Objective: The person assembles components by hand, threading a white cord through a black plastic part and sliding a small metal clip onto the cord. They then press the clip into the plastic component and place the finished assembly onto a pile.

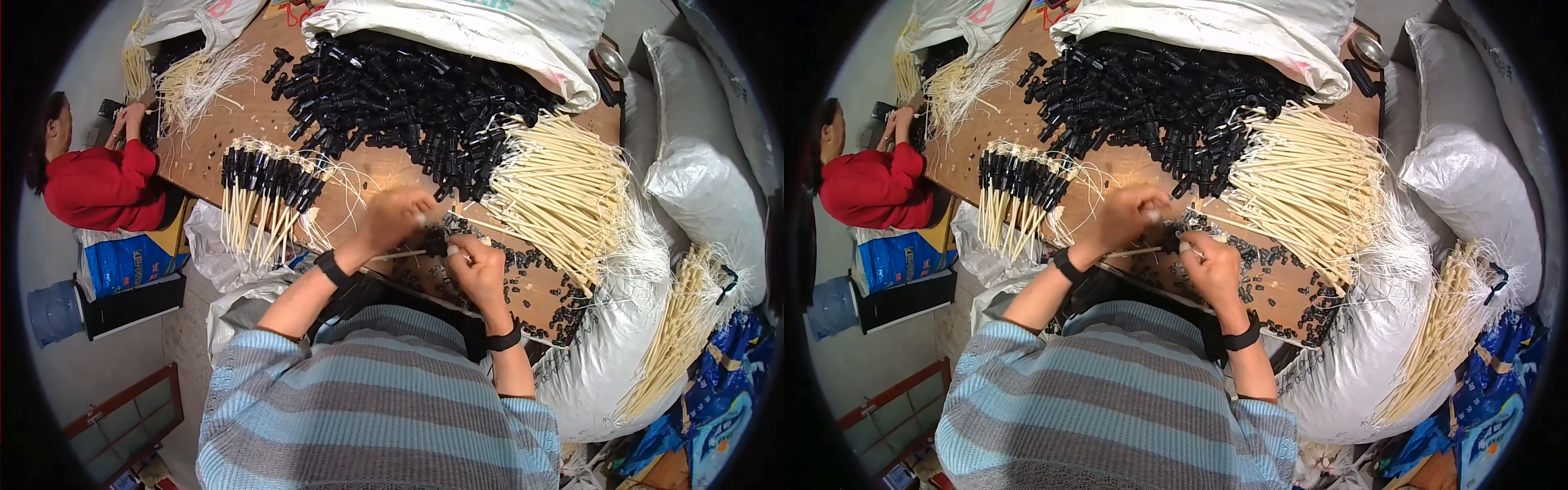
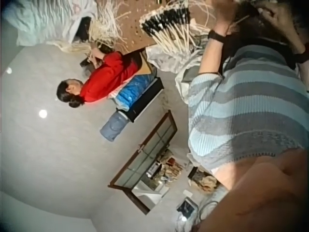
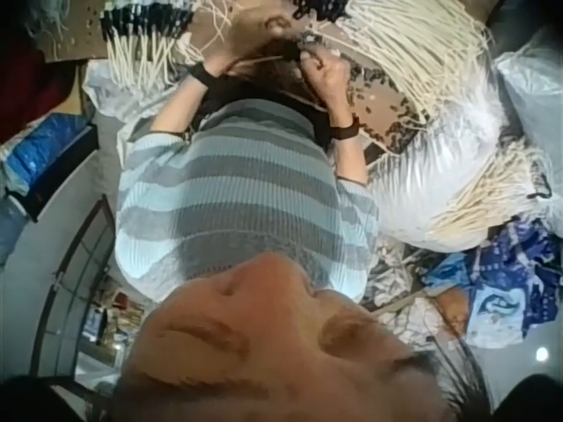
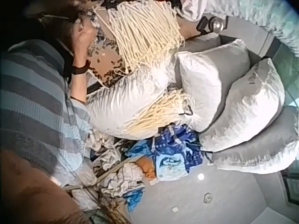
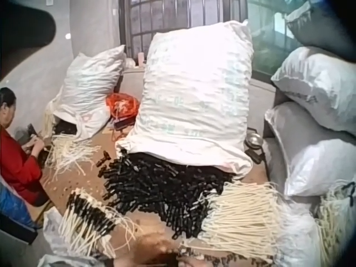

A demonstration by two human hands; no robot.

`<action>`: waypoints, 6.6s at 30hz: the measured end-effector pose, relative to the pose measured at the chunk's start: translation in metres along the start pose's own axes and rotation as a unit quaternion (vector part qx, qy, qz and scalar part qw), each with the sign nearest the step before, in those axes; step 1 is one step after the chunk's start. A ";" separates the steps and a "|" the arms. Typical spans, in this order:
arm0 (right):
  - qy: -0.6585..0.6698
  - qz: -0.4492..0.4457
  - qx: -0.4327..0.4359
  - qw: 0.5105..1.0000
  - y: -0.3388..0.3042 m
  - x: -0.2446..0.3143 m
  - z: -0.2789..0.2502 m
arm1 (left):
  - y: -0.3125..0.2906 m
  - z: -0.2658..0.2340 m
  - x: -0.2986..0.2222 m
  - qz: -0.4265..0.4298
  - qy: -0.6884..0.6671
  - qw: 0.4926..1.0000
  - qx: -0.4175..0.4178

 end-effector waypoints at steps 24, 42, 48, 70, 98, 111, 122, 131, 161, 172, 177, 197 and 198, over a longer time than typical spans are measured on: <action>0.405 0.206 -0.069 0.888 0.001 -0.042 0.016 | -0.014 0.006 -0.033 0.014 -0.001 0.990 -0.142; 0.244 0.131 -0.087 0.957 -0.006 -0.030 0.003 | -0.014 0.004 -0.008 -0.045 -0.017 0.995 -0.092; 0.642 0.176 -0.053 0.744 -0.009 -0.024 0.003 | -0.016 0.020 -0.041 0.068 0.158 0.983 0.070; 0.037 0.000 0.055 0.998 0.008 0.027 0.018 | -0.041 -0.028 -0.036 0.072 0.200 0.974 -0.076; -0.154 -0.223 0.145 0.952 -0.005 0.068 0.072 | -0.087 -0.154 -0.004 -0.071 0.485 0.774 -0.401; -0.435 0.014 -0.081 0.897 -0.003 -0.019 -0.096 | 0.043 0.010 -0.037 0.103 0.346 0.930 -0.075; -0.225 -0.036 -0.043 0.973 -0.002 0.010 -0.067 | 0.009 -0.025 0.009 0.038 0.092 0.985 -0.142; -0.126 -0.011 0.030 0.992 -0.005 0.012 -0.037 | -0.004 -0.029 -0.004 0.043 -0.026 0.997 -0.065; -0.176 -0.105 0.038 0.978 0.003 0.036 0.017 | -0.024 0.002 -0.002 -0.152 -0.108 0.982 0.022; -0.132 -0.092 -0.045 0.986 0.005 0.040 -0.003 | -0.028 -0.011 -0.026 -0.001 0.192 0.981 -0.038; -0.126 -0.104 -0.040 0.986 0.007 0.037 -0.002 | -0.026 -0.005 -0.030 0.015 0.188 0.982 -0.016; -0.070 -0.079 0.059 0.993 0.005 0.035 0.011 | -0.024 0.018 -0.037 0.044 0.126 0.983 0.123; -0.070 -0.079 0.058 0.993 0.005 0.035 0.010 | -0.020 0.006 -0.045 0.068 0.077 0.994 0.046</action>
Point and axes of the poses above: each hand's wrist, its own y-axis towards the middle knuckle, its own z-axis out of the palm, x = y × z, the point moved 9 cm from there along y, towards the middle knuckle, and after that the axes turned 11 degrees about y, right-handed, at the moved point
